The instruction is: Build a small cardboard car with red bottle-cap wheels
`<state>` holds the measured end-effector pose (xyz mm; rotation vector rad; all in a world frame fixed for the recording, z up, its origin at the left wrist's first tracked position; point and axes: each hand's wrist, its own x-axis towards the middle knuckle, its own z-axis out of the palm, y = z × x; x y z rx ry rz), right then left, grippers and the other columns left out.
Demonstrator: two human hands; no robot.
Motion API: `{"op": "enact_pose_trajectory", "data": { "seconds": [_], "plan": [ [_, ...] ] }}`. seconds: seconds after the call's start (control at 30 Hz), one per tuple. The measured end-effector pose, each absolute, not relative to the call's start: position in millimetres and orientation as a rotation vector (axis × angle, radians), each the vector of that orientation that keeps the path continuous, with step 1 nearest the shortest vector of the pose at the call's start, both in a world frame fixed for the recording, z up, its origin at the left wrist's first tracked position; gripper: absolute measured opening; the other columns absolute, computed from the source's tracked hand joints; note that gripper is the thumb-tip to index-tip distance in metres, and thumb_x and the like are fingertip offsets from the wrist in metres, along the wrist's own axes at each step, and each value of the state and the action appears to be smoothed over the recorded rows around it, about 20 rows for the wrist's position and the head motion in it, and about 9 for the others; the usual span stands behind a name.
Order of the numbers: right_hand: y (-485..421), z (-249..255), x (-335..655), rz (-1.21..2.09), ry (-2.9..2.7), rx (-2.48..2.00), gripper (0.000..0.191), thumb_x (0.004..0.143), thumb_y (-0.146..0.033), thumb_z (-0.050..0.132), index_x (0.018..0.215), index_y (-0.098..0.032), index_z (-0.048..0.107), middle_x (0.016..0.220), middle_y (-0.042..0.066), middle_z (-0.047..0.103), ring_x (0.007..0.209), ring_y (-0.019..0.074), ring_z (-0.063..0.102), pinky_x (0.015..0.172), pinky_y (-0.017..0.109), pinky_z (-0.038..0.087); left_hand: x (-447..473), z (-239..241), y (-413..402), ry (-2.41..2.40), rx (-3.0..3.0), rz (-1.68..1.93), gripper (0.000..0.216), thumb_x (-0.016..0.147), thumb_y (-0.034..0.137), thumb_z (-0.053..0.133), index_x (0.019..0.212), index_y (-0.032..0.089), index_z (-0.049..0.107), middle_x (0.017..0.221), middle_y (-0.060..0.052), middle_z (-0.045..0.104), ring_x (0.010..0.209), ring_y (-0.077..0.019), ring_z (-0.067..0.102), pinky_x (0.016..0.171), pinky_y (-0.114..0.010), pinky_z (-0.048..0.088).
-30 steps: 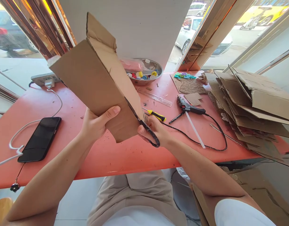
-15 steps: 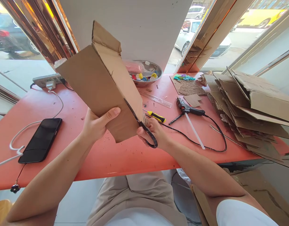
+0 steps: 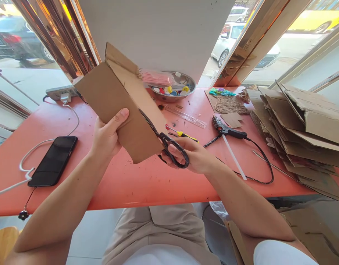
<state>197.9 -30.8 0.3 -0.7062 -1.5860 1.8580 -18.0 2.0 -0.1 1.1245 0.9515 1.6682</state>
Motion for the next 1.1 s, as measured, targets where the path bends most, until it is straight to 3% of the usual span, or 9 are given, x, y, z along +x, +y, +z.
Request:
{"op": "enact_pose_trajectory", "data": {
  "seconds": [0.2,0.4,0.63,0.87,1.1],
  "plan": [
    [-34,-10,184,1.788,-1.449,-0.735,0.064,0.071,-0.078,0.082,0.068,-0.021,0.052,0.057,-0.007,0.045,0.05,0.0068,0.035,0.048,0.026,0.024,-16,9,3,0.953,1.112,1.682,0.062,0.048,0.057,0.103,0.096,0.029,0.077,0.088,-0.004,0.08,0.096,-0.0321,0.075,0.08,-0.048,0.067],
    [-34,-8,181,1.773,-1.354,-0.776,0.072,0.059,-0.081,0.087,0.062,-0.023,0.044,0.059,-0.008,0.042,0.053,0.0069,0.034,0.052,0.026,0.027,-8,21,16,0.913,1.072,1.619,0.062,0.037,0.053,0.107,0.084,0.027,0.076,0.093,-0.005,0.082,0.092,-0.0298,0.074,0.079,-0.047,0.068],
    [-28,-16,186,1.703,-1.215,-0.78,0.072,0.06,-0.082,0.085,0.061,-0.023,0.042,0.065,-0.004,0.042,0.063,0.0129,0.041,0.057,0.029,0.032,5,25,38,0.879,1.196,1.467,0.058,0.041,0.056,0.105,0.081,0.025,0.077,0.097,-0.006,0.082,0.095,-0.0321,0.075,0.083,-0.051,0.068],
    [-25,-16,184,1.578,-1.129,-0.836,0.072,0.057,-0.077,0.088,0.056,-0.023,0.039,0.063,-0.006,0.029,0.059,0.0102,0.029,0.054,0.028,0.027,11,21,34,0.851,1.174,1.519,0.068,0.045,0.053,0.105,0.101,0.028,0.076,0.098,-0.007,0.082,0.101,-0.0354,0.075,0.082,-0.053,0.067],
    [-28,-15,180,1.53,-1.153,-0.84,0.079,0.053,-0.082,0.087,0.053,-0.023,0.034,0.057,-0.008,0.025,0.052,0.0068,0.022,0.05,0.027,0.022,13,26,28,0.823,1.208,1.523,0.072,0.046,0.056,0.104,0.105,0.027,0.075,0.097,-0.008,0.081,0.103,-0.0367,0.075,0.084,-0.053,0.066]
  ]
}}
